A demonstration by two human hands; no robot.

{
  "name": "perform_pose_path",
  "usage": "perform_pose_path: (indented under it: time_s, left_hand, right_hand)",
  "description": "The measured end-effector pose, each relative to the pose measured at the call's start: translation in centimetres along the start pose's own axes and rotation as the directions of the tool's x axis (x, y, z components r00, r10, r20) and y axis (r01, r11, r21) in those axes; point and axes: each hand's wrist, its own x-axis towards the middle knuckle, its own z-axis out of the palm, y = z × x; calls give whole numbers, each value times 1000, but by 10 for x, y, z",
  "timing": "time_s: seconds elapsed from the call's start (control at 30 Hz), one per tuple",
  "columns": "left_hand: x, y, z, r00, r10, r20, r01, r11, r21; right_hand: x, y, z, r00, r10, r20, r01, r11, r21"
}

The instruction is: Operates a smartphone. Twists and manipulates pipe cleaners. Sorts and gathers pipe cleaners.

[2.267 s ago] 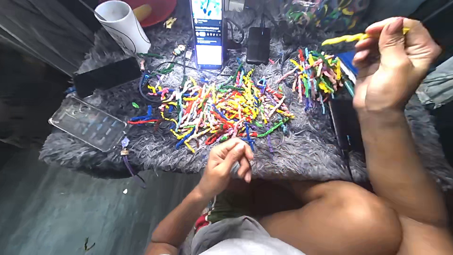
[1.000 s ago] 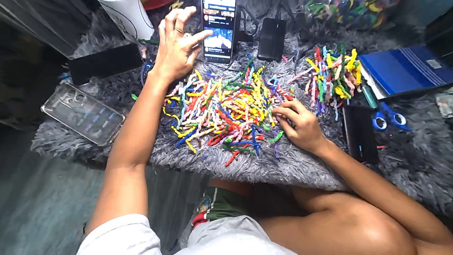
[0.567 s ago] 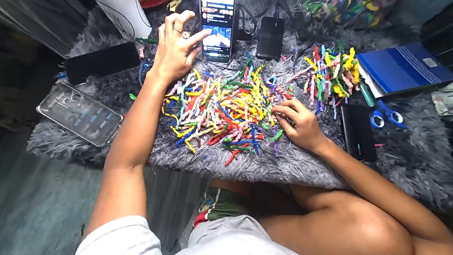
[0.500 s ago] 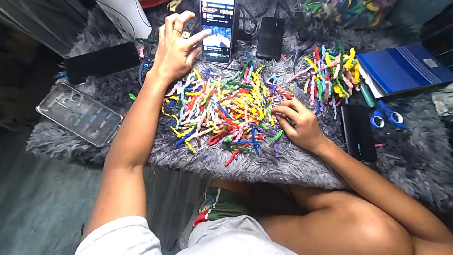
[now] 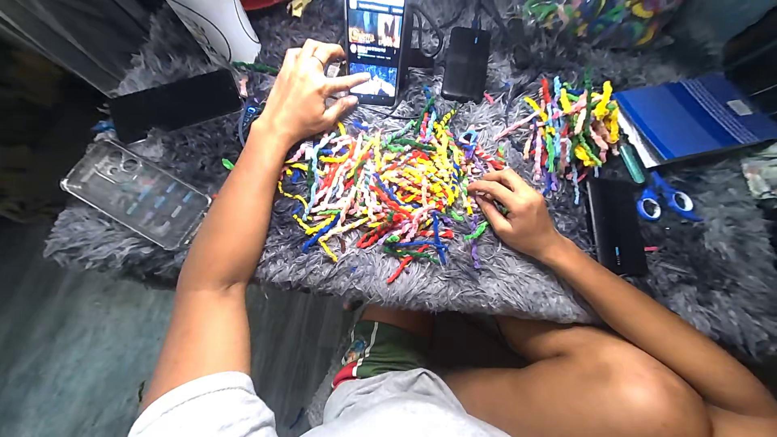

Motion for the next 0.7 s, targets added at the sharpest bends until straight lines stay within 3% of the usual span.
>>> perform_pose_path:
  time_s: [0.7]
  left_hand:
    - [-1,1,0,1000,19,5,-20,1000,23]
  right_hand:
    - [0,1,1,1000,-6,-7,6,1000,1]
